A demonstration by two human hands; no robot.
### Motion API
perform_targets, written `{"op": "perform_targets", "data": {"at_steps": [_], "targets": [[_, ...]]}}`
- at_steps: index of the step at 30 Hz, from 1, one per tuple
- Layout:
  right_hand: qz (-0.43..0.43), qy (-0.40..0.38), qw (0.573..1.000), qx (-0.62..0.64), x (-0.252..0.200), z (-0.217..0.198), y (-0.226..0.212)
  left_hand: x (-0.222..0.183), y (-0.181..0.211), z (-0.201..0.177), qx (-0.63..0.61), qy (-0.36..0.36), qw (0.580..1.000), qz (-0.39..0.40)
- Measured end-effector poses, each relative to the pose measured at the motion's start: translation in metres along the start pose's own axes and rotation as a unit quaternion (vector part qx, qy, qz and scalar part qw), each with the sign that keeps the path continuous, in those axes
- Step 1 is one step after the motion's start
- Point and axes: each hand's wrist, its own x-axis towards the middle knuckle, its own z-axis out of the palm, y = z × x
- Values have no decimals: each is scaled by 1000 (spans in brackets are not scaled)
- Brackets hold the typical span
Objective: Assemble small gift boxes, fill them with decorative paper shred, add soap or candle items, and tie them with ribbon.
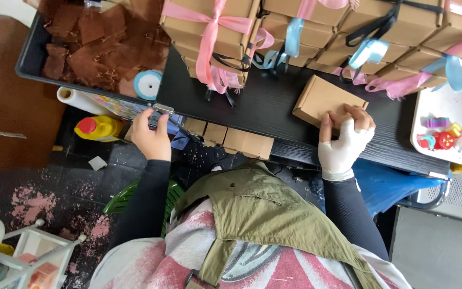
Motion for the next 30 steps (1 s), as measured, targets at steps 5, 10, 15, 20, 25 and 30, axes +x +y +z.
{"op": "perform_targets", "data": {"at_steps": [5, 10, 15, 20, 25, 30], "targets": [[-5, 2, 1000, 10, 0, -1, -1, 15, -18, -11, 109, -25, 991, 76], [-2, -2, 1000, 15, -2, 0, 4, 32, -11, -29, 165, -75, 973, 143], [4, -10, 1000, 10, -3, 0, 4, 45, 3, -41, 161, -141, 963, 165], [15, -7, 1000, 2, -6, 3, 4, 35, -16, -36, 118, -117, 975, 147], [26, 0, 1000, -1, -12, 7, 6, -9, -94, -9, 65, -119, 991, -15], [31, 10, 999, 10, -15, 8, 6, -52, -187, 35, 244, -289, 926, -8]]}}
